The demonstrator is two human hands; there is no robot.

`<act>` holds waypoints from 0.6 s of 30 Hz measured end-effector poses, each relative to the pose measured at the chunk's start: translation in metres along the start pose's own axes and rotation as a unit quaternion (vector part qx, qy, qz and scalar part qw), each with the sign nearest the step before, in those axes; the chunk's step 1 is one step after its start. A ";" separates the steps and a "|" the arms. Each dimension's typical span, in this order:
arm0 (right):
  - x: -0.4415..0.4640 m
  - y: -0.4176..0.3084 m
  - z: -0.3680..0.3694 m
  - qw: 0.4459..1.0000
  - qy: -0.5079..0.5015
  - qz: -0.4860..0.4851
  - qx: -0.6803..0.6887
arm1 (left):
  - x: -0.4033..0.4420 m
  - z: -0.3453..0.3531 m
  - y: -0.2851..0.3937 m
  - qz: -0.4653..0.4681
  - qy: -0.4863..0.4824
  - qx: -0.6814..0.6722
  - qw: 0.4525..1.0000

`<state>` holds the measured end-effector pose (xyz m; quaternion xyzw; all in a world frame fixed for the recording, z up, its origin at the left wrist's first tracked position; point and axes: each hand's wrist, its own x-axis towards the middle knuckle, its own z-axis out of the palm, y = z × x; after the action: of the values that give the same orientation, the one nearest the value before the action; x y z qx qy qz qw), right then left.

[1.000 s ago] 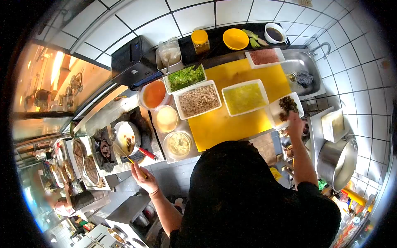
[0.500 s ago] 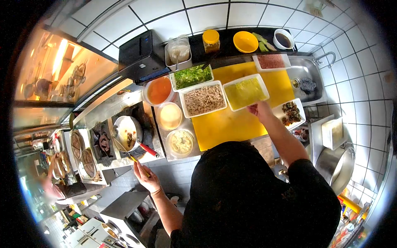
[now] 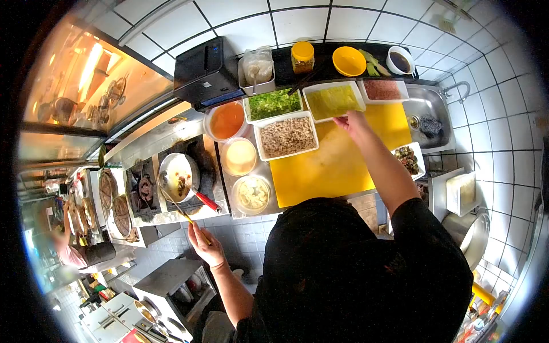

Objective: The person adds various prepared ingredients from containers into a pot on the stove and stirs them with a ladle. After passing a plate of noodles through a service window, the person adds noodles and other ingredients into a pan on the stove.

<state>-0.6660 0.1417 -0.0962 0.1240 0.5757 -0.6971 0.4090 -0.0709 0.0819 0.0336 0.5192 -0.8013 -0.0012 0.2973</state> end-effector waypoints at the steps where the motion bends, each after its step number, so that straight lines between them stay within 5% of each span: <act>1: 0.001 -0.004 0.009 1.000 0.002 -0.002 0.006 | 0.000 -0.001 0.002 0.006 0.002 0.005 1.000; 8: 0.030 -0.007 0.037 0.999 0.015 -0.006 0.033 | 0.000 -0.004 0.003 0.043 -0.002 0.018 0.999; 11: 0.018 -0.013 0.022 0.998 0.008 0.040 -0.057 | -0.009 -0.001 -0.001 -0.058 -0.031 -0.085 0.994; 12: -0.015 -0.029 0.014 0.986 -0.012 0.035 -0.162 | -0.005 0.002 -0.009 0.028 -0.008 -0.029 0.999; 14: 0.011 -0.022 -0.065 0.843 -0.054 -0.337 -0.415 | 0.000 -0.002 -0.001 0.029 -0.014 -0.014 0.999; 16: -0.005 -0.039 -0.128 0.751 0.023 -0.427 -0.503 | -0.002 0.002 -0.016 0.016 -0.003 -0.027 1.000; 18: -0.089 -0.103 -0.156 0.819 0.229 -0.280 -0.444 | 0.003 0.000 -0.020 0.034 -0.004 0.010 0.999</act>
<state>-0.7290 0.3215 -0.0148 -0.0816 0.9099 -0.4018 0.0627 -0.0550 0.0706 0.0286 0.4949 -0.8196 0.0147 0.2883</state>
